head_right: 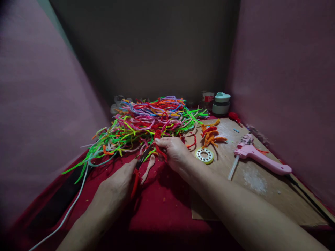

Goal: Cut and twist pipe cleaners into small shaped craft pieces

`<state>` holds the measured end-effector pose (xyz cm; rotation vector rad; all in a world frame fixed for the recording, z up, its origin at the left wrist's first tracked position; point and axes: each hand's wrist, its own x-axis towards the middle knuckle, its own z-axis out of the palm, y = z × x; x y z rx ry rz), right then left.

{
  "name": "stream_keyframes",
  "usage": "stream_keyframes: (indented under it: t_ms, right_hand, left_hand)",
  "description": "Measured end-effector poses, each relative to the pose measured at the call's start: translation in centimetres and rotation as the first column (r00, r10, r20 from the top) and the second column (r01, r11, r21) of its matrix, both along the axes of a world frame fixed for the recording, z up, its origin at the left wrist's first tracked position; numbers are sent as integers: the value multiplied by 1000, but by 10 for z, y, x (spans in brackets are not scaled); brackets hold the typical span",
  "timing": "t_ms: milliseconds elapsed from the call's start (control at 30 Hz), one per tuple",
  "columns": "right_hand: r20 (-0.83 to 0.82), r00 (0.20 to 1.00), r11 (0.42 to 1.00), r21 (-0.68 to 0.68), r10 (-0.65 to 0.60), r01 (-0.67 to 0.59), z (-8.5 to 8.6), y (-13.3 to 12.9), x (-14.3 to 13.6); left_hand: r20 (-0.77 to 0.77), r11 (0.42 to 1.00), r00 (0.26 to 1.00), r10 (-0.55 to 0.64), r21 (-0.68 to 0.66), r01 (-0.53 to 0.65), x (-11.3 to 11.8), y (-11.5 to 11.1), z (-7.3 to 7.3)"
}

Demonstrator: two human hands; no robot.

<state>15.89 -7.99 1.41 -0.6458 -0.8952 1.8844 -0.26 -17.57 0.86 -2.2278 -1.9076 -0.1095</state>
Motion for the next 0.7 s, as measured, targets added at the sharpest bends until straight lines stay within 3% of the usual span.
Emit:
stream_keyframes:
  t_ms: [400,700]
  right_hand:
    - [31,996,995,-52,-82,83,6,-4,-1]
    - [67,995,997,-10,-76,77,5,-4,0]
  left_hand:
    - [-167,997,984,58,-31,-64,6,-3,11]
    - [-156,999,987,24,-44,-31,2,-3,15]
